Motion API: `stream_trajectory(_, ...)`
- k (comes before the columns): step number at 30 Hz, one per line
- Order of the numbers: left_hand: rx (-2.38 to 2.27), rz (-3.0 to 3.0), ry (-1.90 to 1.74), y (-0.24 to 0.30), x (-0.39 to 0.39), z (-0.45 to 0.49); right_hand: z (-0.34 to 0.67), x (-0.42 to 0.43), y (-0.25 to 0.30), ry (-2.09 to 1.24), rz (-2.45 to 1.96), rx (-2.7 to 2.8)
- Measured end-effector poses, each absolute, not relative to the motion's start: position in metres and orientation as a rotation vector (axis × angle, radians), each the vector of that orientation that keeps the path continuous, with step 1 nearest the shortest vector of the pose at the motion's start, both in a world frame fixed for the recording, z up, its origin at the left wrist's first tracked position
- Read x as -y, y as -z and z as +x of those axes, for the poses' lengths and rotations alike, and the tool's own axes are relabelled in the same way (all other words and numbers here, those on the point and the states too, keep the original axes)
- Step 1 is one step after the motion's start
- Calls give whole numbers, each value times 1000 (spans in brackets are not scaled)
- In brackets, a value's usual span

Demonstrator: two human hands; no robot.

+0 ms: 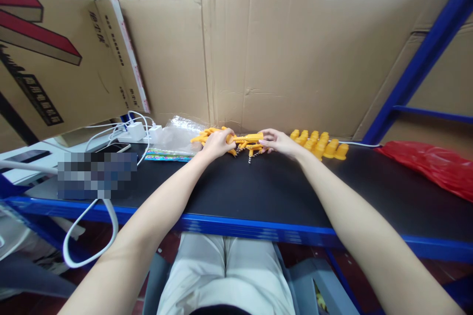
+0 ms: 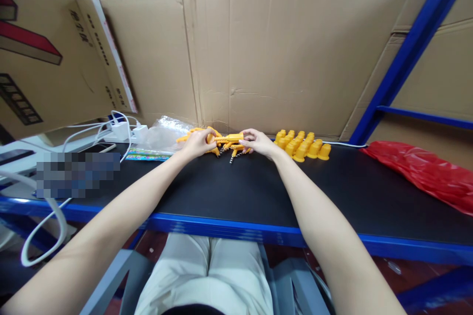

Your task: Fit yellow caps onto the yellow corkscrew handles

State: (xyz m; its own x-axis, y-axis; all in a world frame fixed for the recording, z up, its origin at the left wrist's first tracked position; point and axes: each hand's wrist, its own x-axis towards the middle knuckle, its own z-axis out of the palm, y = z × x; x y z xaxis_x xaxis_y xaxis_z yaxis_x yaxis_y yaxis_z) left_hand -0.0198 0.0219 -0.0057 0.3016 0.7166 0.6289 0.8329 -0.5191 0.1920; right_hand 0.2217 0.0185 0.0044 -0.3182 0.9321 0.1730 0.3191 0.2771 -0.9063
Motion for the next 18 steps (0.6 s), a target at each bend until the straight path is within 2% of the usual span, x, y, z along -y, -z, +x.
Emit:
stream_trajectory(13, 1388, -2445, 971, 6, -21, -21, 214, -24, 5, -1126, -1249, 1736)
stream_trajectory(18, 1428, -2436, 985, 6, -22, -21, 220, -16, -3, -1148, -1159, 1766)
